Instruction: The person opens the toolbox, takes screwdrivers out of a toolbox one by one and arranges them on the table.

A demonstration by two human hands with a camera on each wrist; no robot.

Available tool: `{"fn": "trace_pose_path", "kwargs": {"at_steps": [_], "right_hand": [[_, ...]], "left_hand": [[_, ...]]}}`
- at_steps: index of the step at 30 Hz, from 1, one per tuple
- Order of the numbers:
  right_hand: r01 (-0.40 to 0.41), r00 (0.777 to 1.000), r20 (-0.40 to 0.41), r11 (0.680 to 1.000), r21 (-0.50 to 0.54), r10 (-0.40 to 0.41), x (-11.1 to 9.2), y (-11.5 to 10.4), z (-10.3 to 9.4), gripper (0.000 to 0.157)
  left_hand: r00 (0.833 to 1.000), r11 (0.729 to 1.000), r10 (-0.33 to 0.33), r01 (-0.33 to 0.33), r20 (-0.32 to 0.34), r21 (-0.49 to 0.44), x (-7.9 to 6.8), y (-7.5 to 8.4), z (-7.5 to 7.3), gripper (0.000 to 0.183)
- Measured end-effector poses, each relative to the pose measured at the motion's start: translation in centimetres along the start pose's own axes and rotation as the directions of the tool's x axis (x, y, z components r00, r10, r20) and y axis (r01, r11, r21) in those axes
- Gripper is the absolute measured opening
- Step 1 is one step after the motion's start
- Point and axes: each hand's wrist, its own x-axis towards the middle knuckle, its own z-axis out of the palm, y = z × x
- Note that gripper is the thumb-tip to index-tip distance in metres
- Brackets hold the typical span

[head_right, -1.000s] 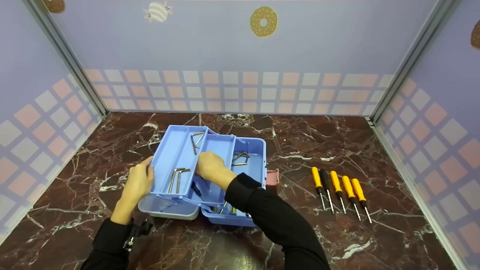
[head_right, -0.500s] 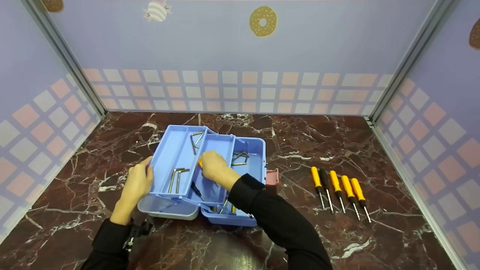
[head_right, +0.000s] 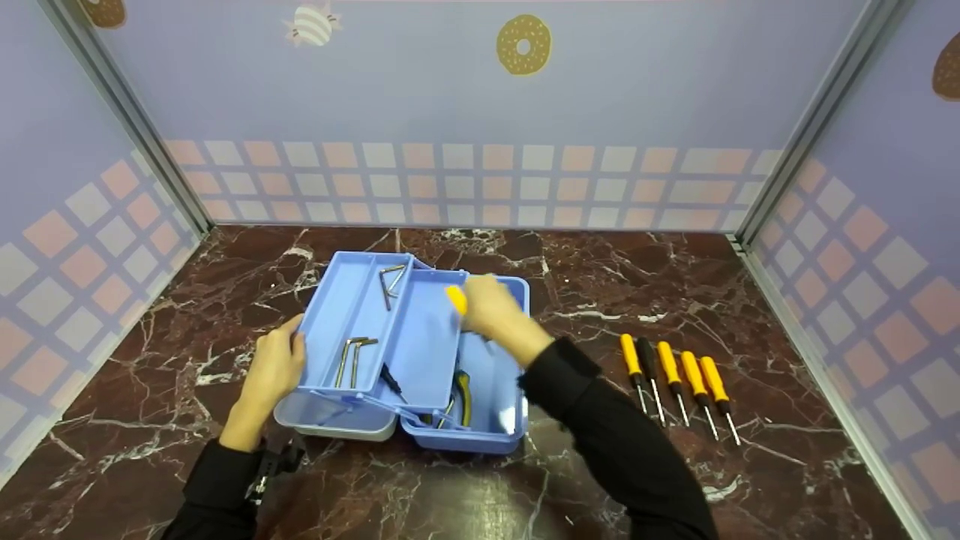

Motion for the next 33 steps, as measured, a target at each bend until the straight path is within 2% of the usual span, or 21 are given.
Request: {"fn": "trace_pose_path", "kwargs": {"at_steps": [6, 14, 19, 22, 26, 29, 33], "right_hand": [[-0.001, 0.994, -0.106, 0.998, -0.068, -0.006, -1.4, 4.6, -1.6, 0.017], [-0.177, 0.982, -0.044, 0.980, 0.087, 0.182, -3.7, 10.4, -1.7, 0.017], [-0.245, 0.969, 0.000, 0.967, 0.066, 0.245, -4.6, 13.7, -0.9, 0.017], [-0.261, 0.965, -0.008, 0.965, 0.037, 0.262, -5.0, 15.3, 0.0, 0.017], [-0.337, 0.941, -0.007, 0.941, 0.032, 0.337, -5.3, 17.0, 0.9, 0.018], [-0.413, 0.911, 0.022, 0.909, 0.049, 0.413, -5.4, 18.0, 1.6, 0.019], [-0.464, 0.886, 0.050, 0.883, 0.065, 0.462, -5.5, 18.9, 2.5, 0.022]], "left_hand": [[1.000, 1.000, -0.004, 0.004, 0.001, -0.003, 0.0, -0.1, 0.0, 0.032], [1.000, 1.000, 0.008, -0.007, -0.014, 0.019, -0.1, -0.1, -0.1, 0.032], [1.000, 1.000, -0.002, 0.002, -0.011, 0.014, -0.1, 0.0, -0.1, 0.033], [1.000, 1.000, -0.003, 0.003, -0.012, 0.014, -0.1, 0.0, -0.1, 0.032], [1.000, 1.000, -0.002, 0.002, -0.014, 0.013, -0.1, 0.0, 0.0, 0.030], [1.000, 1.000, 0.002, -0.002, -0.017, 0.008, -0.1, 0.0, 0.0, 0.028], [1.000, 1.000, 0.005, -0.005, -0.022, 0.010, -0.1, 0.0, 0.0, 0.028]]}}
